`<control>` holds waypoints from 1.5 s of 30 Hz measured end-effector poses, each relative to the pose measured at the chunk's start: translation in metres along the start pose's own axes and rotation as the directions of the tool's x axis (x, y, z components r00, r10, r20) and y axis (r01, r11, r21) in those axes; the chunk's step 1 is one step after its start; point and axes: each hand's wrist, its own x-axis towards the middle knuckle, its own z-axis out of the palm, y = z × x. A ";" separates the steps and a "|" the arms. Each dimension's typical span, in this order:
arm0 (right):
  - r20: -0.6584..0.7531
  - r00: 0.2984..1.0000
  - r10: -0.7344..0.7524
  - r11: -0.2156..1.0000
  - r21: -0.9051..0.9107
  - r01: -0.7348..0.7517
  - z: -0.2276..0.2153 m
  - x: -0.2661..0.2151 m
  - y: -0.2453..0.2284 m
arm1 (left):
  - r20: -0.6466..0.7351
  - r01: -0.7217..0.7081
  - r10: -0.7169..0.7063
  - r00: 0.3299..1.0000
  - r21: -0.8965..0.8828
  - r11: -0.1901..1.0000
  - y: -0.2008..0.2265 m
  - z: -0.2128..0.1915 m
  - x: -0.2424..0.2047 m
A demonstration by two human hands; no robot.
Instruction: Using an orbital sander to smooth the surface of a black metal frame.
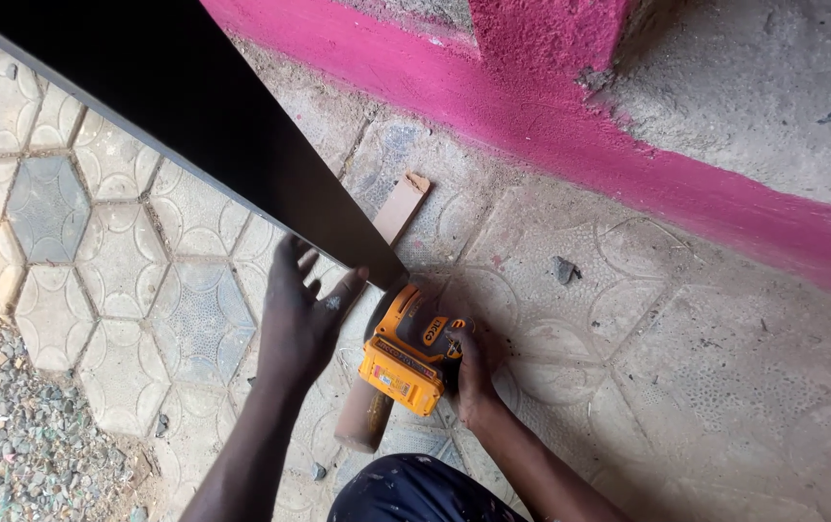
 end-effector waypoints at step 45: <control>-0.019 0.928 0.373 0.865 -0.354 -0.355 0.018 -0.049 -0.034 | 0.260 0.873 -0.833 0.488 -0.163 0.461 -0.090 0.043 -0.038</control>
